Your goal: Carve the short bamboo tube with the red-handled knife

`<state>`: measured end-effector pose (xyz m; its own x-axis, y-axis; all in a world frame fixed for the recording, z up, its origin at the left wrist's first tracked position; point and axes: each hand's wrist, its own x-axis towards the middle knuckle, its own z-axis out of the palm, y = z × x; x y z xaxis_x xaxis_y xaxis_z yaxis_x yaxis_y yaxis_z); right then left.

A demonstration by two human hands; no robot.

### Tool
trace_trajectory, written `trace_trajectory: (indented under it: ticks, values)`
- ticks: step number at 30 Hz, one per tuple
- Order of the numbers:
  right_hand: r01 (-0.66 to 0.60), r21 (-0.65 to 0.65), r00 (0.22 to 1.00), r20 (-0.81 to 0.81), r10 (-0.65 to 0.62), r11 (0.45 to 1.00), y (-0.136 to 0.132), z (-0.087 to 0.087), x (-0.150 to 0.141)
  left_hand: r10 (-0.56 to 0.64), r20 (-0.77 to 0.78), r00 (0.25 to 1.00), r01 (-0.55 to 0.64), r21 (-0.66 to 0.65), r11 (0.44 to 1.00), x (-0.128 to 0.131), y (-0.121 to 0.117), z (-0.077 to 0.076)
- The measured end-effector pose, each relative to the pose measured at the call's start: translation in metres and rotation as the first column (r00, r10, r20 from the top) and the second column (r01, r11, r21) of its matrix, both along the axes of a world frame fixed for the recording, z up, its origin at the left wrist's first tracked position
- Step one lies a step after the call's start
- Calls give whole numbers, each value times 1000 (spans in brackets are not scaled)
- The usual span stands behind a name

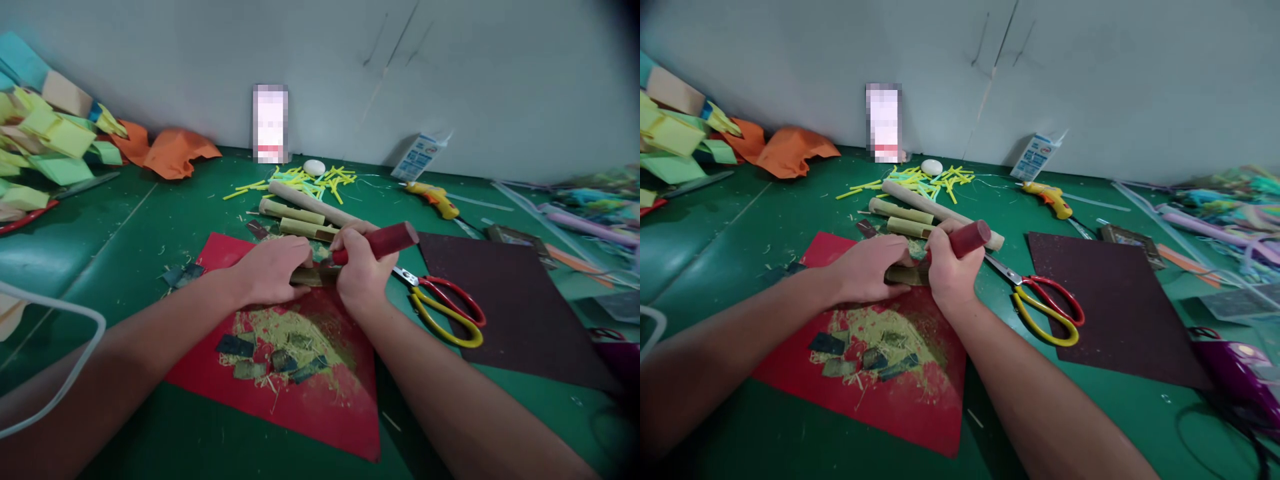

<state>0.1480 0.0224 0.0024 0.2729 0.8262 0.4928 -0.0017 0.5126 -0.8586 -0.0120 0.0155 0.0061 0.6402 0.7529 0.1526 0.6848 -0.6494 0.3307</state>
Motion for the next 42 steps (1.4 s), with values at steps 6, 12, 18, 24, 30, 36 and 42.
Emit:
trace_trajectory:
  ticks: [6, 12, 18, 24, 30, 36, 42]
  values:
    - [-10, 5, 1000, 10, 10, 1000, 0, -1, 0, 0, -4, 1000, 0, -1, 1000, 0, 0, 2]
    - [16, 24, 996, 90, -18, 1000, 0, -2, 0, -7, -23, 1000, 7, 11, 1000, 0, 1, 2]
    - [-3, 63, 983, 181, -9, 998, -1, 0, 1, 3, -21, 1000, -3, -1, 1000, -2, 3, 0]
    - [-37, 79, 976, 218, 19, 996, 3, 1, -1, 32, -40, 999, -32, -13, 999, 0, 1, 3]
    - [-89, 49, 969, 233, 76, 995, 7, 1, -2, 108, -29, 994, -108, 4, 994, 4, -2, 2]
    - [-124, 33, 975, 190, 116, 992, 10, 1, -1, 80, 1, 997, -80, -9, 997, 1, 2, -2]
    - [-171, -97, 983, 46, 176, 980, 9, 7, -1, 85, -33, 996, -86, -13, 996, 3, 1, 2]
